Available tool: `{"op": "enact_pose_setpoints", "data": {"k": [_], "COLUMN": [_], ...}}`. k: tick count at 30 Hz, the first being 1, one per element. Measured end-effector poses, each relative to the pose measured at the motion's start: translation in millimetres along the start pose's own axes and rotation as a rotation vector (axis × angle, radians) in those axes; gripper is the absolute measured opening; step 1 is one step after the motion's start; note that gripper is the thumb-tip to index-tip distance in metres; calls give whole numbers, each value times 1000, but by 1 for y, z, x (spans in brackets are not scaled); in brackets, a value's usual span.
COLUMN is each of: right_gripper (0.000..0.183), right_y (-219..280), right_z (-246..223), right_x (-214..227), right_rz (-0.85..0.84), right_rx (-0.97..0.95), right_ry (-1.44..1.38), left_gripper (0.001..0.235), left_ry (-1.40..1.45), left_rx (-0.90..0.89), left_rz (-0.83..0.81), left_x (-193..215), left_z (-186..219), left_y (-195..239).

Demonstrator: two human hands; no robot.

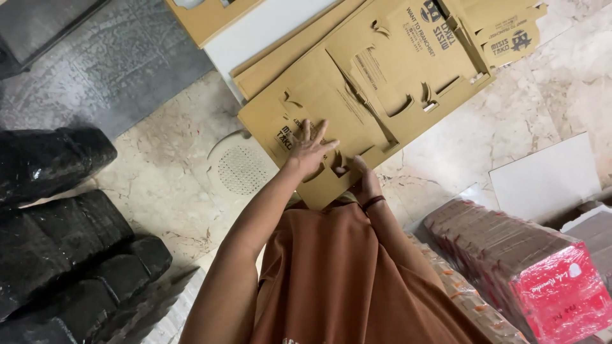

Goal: Separating die-cut cardboard box templates from a larger sheet and folding them into shape.

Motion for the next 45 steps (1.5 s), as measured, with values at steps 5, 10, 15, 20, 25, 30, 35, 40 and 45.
{"op": "enact_pose_setpoints", "data": {"k": [5,10,15,20,25,30,35,40,45], "right_gripper": [45,86,45,38,32,34,39,38,68], "right_y": [-33,-16,20,30,36,33,5,12,-9], "right_z": [32,24,5,-9,-11,-11,7,-27,-83], "right_x": [28,6,-27,-34,-35,-30,-12,-10,66], "right_rz": [50,398,223,137,156,141,147,98,-294], "right_rx": [-32,26,380,453,459,324,193,34,-202], "right_ry": [54,379,836,648,357,294,262,148,916], "left_gripper": [94,86,79,56,48,64,115,102,95], "left_ry": [-180,-300,-341,-338,-251,600,426,482,402], "left_rx": [-28,-77,-37,-36,-97,54,108,197,273], "left_rz": [-15,-63,-116,-113,-93,-2,-106,-40,-99], "left_x": [16,21,27,40,25,71,79,32,5], "left_z": [13,19,24,24,2,-5,51,56,61], "left_y": [6,1,-1,18,-7,53,141,127,111]}}
Point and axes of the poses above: each hand's wrist, its own y-axis away from the middle knuckle, its own x-axis out of the back of the hand, z = x × y, the point moved 2 cm from there along -y, towards the middle knuckle, and after that the axes turned 12 degrees about x, right-handed, at the moved point
